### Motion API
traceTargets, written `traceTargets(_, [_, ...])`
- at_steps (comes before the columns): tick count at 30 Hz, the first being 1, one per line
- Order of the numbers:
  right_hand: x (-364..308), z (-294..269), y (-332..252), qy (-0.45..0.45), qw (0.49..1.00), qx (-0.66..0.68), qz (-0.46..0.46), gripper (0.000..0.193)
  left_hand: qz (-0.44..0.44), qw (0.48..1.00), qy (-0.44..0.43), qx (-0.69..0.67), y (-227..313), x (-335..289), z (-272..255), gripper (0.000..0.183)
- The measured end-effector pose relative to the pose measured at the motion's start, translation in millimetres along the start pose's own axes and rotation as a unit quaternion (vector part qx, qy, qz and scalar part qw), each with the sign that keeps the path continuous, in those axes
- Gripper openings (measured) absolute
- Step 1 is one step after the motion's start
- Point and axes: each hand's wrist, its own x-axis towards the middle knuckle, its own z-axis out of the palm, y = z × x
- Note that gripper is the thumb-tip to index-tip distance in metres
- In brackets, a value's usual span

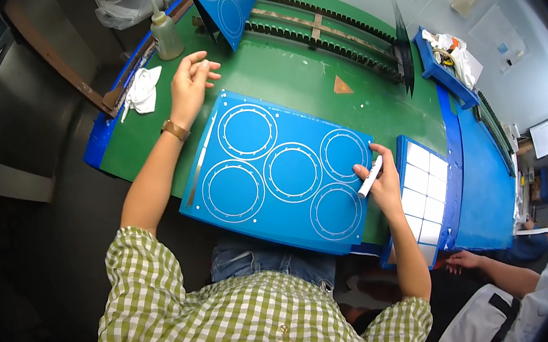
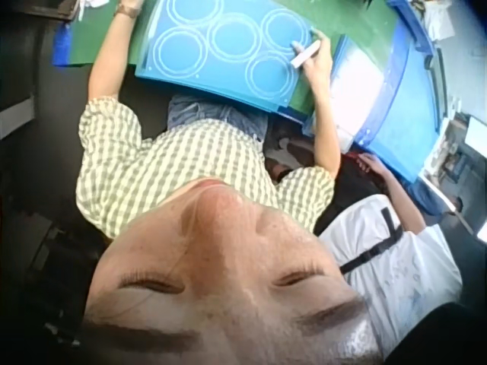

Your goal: Marking patterns on metal plates using a stencil and a white paint marker.

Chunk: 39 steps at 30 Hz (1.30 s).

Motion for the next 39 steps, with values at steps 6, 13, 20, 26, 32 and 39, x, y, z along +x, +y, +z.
traceTargets(6, [4, -6, 6, 0.084, 0.996, 0.007, -0.025, 0.037, -0.002, 0.999, -0.046, 0.004, 0, 1, -7, 0.026])
traceTargets(13, [10, -4, 16, 0.082, 0.996, 0.039, -0.013, 0.043, -0.025, 0.997, -0.072, 0.012, 12, -5, -4, 0.026])
traceTargets(20, [9, -2, 4, 0.126, 0.976, 0.172, -0.053, 0.038, -0.018, 0.997, -0.080, -0.002, 12, -6, -5, 0.023])
traceTargets(26, [3, -16, -23, 0.154, 0.937, 0.313, -0.026, 0.034, -0.105, 0.989, -0.098, -0.030, 27, -5, -9, 0.033])
traceTargets(32, [4, -27, -34, 0.153, 0.875, 0.459, -0.029, 0.034, -0.256, 0.922, -0.172, -0.232, 35, -13, -6, 0.057])
traceTargets(39, [5, -22, -35, 0.131, 0.917, 0.377, -0.020, 0.031, -0.246, 0.907, -0.274, -0.204, 39, -29, -4, 0.042])
